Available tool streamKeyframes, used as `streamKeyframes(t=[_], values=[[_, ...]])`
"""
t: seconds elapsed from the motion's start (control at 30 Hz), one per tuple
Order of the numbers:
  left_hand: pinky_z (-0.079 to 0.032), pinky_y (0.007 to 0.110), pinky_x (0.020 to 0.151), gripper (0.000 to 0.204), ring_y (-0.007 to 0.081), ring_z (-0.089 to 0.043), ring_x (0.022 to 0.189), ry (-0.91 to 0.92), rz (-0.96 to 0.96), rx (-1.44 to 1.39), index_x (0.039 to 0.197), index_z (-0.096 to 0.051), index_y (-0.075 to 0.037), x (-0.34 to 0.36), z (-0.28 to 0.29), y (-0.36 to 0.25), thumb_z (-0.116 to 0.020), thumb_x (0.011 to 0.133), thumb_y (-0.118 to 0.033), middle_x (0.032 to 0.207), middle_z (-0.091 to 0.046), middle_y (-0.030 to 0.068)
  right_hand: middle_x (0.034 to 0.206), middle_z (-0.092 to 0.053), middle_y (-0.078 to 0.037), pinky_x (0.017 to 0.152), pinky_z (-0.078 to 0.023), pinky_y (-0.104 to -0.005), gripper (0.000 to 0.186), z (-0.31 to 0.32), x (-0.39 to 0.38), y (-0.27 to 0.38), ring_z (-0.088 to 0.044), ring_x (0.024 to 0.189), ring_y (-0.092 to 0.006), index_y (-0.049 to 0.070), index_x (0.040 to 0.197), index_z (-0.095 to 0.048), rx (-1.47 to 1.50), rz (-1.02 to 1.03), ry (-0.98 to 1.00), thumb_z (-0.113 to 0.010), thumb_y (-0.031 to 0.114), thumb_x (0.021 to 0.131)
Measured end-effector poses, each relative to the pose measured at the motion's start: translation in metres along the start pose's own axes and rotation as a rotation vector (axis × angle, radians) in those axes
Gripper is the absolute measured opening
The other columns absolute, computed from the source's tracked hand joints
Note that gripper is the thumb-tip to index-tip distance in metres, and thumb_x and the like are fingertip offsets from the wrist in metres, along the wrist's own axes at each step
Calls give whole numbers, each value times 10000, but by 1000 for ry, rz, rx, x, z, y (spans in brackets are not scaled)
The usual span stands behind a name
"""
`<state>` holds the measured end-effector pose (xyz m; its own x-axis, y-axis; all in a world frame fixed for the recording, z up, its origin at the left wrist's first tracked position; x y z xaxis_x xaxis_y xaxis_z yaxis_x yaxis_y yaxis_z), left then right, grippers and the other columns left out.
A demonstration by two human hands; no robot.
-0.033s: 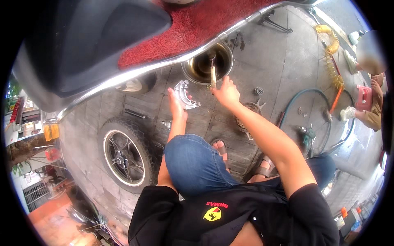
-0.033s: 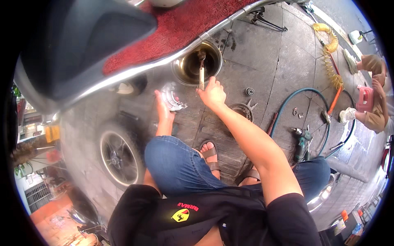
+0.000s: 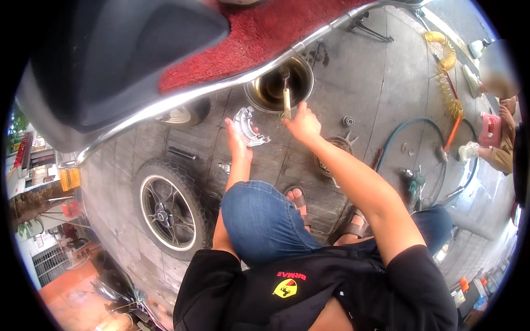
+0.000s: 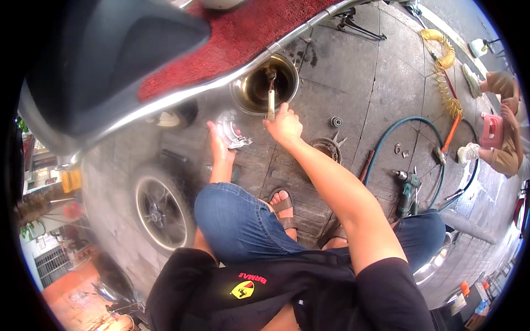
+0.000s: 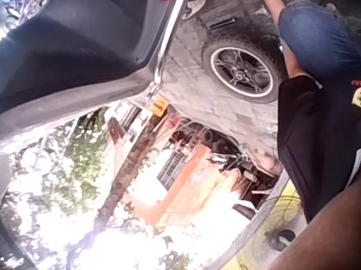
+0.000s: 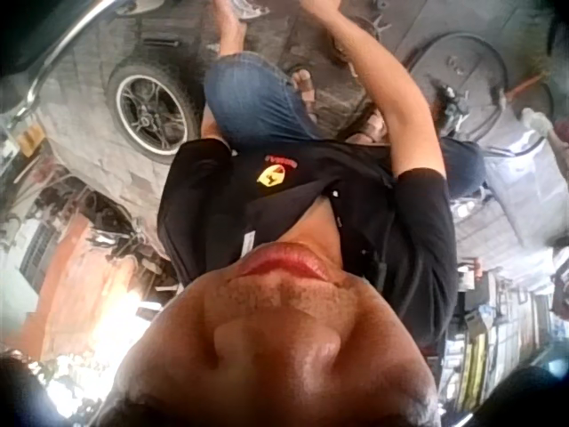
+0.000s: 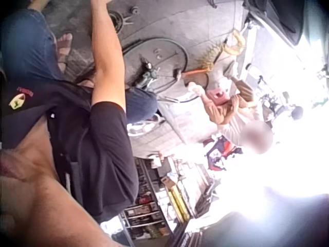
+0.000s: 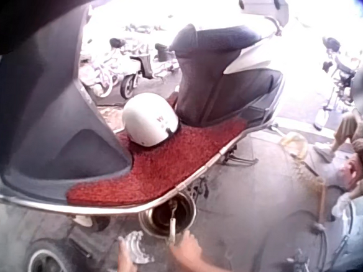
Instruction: The person cleans and reassembles motorcycle brake components. They use a brush to clean parts in a container of fluid, then manually fit springs and shoes onto the brake plate before using a screwdriver to seat the components.
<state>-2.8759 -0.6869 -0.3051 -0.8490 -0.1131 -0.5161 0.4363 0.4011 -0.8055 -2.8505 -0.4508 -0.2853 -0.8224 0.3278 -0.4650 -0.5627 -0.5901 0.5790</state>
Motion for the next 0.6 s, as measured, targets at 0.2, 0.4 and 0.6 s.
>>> streamKeyframes(t=[0.2, 0.4, 0.6], values=[[-530, 371, 647, 685, 215, -627, 707, 45, 101, -64, 1115, -586, -61, -1, -19, 5, -366, 913, -677, 854, -634, 86, 1001, -647, -266, 868, -497, -456, 588, -35, 26, -19, -634, 984, -401, -24, 1169, -412, 177, -234, 41, -673, 343, 790], [-535, 376, 619, 710, 207, -630, 695, 122, 161, -3, 1115, -586, -64, 3, -29, 7, -352, 902, -699, 828, -635, 82, 1047, -656, -236, 879, -492, -463, 483, 9, 39, -22, -624, 1027, -386, 33, 1076, -617, 94, -135, -54, -584, 463, 860], [-530, 369, 605, 677, 193, -632, 675, 239, 165, 1, 1108, -590, -76, 26, -43, 6, -367, 907, -683, 792, -641, 71, 907, -662, -241, 794, -481, -480, 415, 59, -9, -46, -639, 931, -401, 8, 1015, -615, 122, 39, 9, -560, 402, 894]])
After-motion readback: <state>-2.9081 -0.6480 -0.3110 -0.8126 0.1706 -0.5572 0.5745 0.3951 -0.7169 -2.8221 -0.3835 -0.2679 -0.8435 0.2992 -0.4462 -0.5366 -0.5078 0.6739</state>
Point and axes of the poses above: each hand's wrist, its own x-axis towards the middle knuckle, its own z-axis out of the back of the hand, y = z × x, the point moved 8 cm from there along x, towards the middle knuckle
